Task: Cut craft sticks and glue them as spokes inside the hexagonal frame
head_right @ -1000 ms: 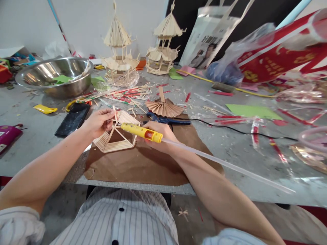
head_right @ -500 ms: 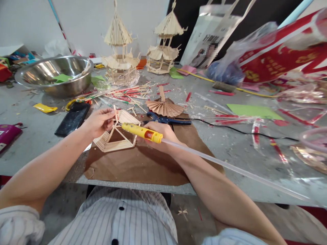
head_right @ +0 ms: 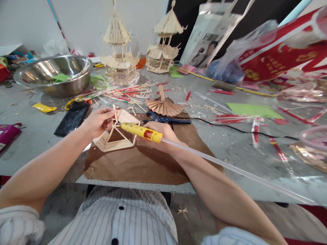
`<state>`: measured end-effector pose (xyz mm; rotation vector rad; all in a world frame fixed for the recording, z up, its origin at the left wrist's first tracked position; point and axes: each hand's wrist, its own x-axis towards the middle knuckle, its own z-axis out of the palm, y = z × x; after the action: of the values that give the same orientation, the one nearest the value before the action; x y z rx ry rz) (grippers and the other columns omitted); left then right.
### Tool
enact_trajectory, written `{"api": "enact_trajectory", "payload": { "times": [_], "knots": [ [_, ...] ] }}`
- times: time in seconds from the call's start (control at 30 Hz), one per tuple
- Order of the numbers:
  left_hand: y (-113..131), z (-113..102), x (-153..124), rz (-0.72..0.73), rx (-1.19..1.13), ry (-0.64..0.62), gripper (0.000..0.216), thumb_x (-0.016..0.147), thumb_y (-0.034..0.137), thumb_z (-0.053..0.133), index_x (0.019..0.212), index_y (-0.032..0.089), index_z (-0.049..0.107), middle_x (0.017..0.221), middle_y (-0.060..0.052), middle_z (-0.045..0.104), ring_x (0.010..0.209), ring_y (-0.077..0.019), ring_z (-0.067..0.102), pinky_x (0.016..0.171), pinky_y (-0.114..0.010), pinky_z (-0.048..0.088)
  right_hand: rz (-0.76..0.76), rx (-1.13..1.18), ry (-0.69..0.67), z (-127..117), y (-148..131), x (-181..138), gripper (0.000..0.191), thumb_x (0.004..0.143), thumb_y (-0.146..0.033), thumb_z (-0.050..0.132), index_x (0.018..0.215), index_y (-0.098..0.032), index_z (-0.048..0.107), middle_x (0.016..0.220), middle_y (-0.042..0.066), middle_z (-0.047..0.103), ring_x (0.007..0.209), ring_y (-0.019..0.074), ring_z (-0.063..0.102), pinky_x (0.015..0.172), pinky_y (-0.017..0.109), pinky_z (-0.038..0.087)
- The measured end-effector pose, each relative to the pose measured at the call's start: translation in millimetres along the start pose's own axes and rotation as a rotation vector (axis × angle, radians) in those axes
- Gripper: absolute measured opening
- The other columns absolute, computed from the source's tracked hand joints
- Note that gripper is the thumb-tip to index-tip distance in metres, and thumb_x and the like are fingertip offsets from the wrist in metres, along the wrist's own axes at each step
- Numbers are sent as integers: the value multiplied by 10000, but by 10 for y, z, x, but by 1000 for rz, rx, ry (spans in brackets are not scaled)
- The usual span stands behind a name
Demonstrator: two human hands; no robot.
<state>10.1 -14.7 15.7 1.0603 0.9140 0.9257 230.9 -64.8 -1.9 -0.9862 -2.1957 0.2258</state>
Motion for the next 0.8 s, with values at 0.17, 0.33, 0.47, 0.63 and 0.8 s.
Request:
{"api": "enact_trajectory", "payload": {
  "times": [0.17, 0.33, 0.47, 0.63, 0.8],
  "knots": [
    [0, -10, -1, 7, -8, -6, 114, 688, 217, 596, 669, 138, 516, 546, 50, 532, 322, -11, 385, 320, -155, 233, 29, 19, -4, 1, 16, -14, 109, 694, -356, 593, 728, -255, 573, 661, 12, 611, 566, 145, 560, 518, 268, 419],
    [0, -4, -4, 11, 7, -13, 133, 680, 223, 606, 655, 131, 513, 576, 42, 549, 327, -6, 387, 315, -153, 221, 46, 21, 11, 8, 60, -26, 109, 676, -332, 613, 728, -257, 554, 662, -5, 610, 565, 145, 567, 503, 271, 422],
    [-2, 4, -8, 9, 18, -14, 146, 675, 228, 611, 651, 133, 504, 587, 41, 553, 327, -3, 384, 316, -153, 212, 22, 9, 22, 16, 69, -22, 121, 682, -360, 604, 714, -263, 539, 653, -1, 611, 552, 155, 565, 496, 281, 421],
    [-13, -7, 2, 19, 43, -24, 145, 670, 243, 615, 662, 144, 508, 601, 44, 559, 328, -5, 378, 313, -157, 206, 36, 13, 13, 5, 27, -7, 135, 679, -357, 610, 701, -246, 537, 647, 10, 611, 546, 154, 556, 503, 283, 424],
    [-26, -17, 6, 46, 94, -43, 161, 664, 271, 623, 673, 152, 516, 577, 44, 542, 330, -10, 372, 311, -161, 205, 137, 68, 55, -24, 0, 5, 173, 676, -392, 605, 643, -237, 535, 630, 9, 587, 556, 151, 543, 524, 289, 433]
  ]
}}
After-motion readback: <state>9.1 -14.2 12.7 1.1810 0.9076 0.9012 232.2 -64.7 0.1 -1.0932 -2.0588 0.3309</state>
